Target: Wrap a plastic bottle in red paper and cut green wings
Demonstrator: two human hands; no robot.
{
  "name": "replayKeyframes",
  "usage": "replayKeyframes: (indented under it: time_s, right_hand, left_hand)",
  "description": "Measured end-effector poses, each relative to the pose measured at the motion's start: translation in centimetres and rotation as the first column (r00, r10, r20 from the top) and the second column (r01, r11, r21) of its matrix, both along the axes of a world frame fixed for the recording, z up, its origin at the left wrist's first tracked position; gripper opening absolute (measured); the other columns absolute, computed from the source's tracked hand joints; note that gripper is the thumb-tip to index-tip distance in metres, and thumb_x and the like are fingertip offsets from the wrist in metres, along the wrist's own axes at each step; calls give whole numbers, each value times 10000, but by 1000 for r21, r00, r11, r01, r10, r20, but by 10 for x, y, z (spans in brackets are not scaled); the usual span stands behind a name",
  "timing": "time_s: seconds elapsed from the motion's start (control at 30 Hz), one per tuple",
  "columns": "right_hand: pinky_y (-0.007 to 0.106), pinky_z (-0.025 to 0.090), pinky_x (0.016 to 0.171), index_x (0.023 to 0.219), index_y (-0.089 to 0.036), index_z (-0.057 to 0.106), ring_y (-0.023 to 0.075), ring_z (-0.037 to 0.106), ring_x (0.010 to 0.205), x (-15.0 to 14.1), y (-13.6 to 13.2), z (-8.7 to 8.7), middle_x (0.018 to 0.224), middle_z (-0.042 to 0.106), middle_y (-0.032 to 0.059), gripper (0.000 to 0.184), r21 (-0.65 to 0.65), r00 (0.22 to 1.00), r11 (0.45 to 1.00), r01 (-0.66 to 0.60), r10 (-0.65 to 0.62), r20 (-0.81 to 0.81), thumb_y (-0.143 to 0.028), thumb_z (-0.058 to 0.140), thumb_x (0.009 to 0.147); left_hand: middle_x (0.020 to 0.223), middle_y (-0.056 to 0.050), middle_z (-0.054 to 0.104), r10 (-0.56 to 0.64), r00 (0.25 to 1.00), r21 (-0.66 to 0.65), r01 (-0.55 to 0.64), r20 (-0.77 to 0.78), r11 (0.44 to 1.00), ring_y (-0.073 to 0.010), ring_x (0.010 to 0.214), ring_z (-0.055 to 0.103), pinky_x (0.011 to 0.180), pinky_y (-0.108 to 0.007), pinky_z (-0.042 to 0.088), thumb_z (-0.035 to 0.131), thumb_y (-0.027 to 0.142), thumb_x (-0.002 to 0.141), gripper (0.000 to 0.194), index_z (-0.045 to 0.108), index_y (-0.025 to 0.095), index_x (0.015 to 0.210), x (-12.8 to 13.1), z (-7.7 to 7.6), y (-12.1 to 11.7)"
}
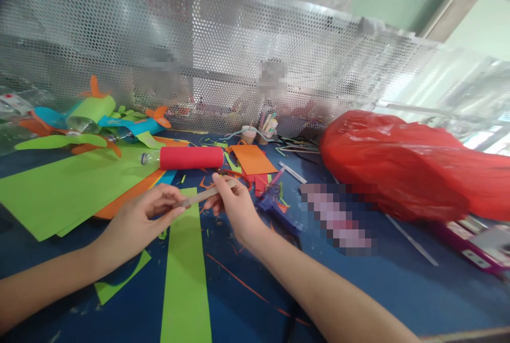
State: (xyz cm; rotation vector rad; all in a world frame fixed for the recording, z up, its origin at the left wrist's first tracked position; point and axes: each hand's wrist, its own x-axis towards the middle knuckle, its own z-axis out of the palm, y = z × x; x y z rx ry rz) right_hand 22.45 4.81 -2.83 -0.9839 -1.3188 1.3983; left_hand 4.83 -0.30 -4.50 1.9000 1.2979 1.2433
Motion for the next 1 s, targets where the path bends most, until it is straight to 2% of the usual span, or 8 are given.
replayKeyframes:
  time_s: [0.13,0.2,0.27,0.37,0.53,0.7,0.83,1.0]
  right_hand:
    - [209,351,426,746,-190,551,106,441,393,15,13,11,425,483,-53,356,313,939,933,180,-258,227,-482,427,908]
    - [227,397,514,831,-185,573,132,543,509,28,25,14,551,583,-15,302,535,743,836,125,-436,508,-417,411,936]
    - [255,435,654,969,-180,607,167,619,695,39,38,13,775,681,37,219,609,386,785,-116,-529,756,-309,432,939]
    - [310,428,787,977,-152,675,233,622,869,49,51,6,920,694,113,214,551,179,799,-241,-522,834,-206,482,904]
    - [397,383,922,1067,-126,685,334,515,1079,43,48,1,1115,618,188,307,509,64,803,-312,-516,854,-336,578,870]
    - [392,412,878,1037,-84,663,326,566,985,32,46,4,986,655,200,317,417,-14,847,-329,-446,895,-341,603,862]
    - [355,432,834,1025,-83,640,305,614,969,27,51,3,980,672,198,249,381,4,886,-264,-394,919,-269,604,865]
    - [314,452,721,961,-88,635,274,659,874,22,47,1,905,695,199,161,371,111,907,-201,-355,928,-203,558,879]
  left_hand:
    - [1289,-110,536,151,939,270,-66,-308,961,-231,1125,578,973,-414,485,480,312,913,389,441,200,1283,-9,2,12]
    - [1281,-145,540,240,832,373,-43,-500,927,-287,1200,502,1049,-490,388,459,350,925,425,475,144,1296,-17,0,19]
    - [1211,-191,578,286,723,379,-36,-628,925,-338,1189,483,1050,-524,358,453,423,918,486,550,69,1237,-23,-3,24]
    - [1198,-248,577,308,615,331,-80,-726,940,-407,1179,450,1012,-563,358,433,597,868,698,584,9,1211,-28,-7,26]
    - [1192,-250,566,266,581,264,-89,-769,960,-425,1183,424,993,-561,352,416,729,789,832,610,30,1197,-26,-12,23]
    - [1169,-184,564,268,637,264,-105,-723,959,-388,1157,448,1002,-545,344,501,741,727,732,657,144,1122,-26,-20,25]
    - [1278,-191,526,246,680,216,-131,-691,968,-391,1234,409,1038,-534,312,492,750,723,827,567,127,1262,-28,-26,27]
    - [1346,-231,474,175,682,126,-122,-711,985,-415,1277,368,1044,-548,303,476,774,713,898,559,81,1277,-29,-24,29]
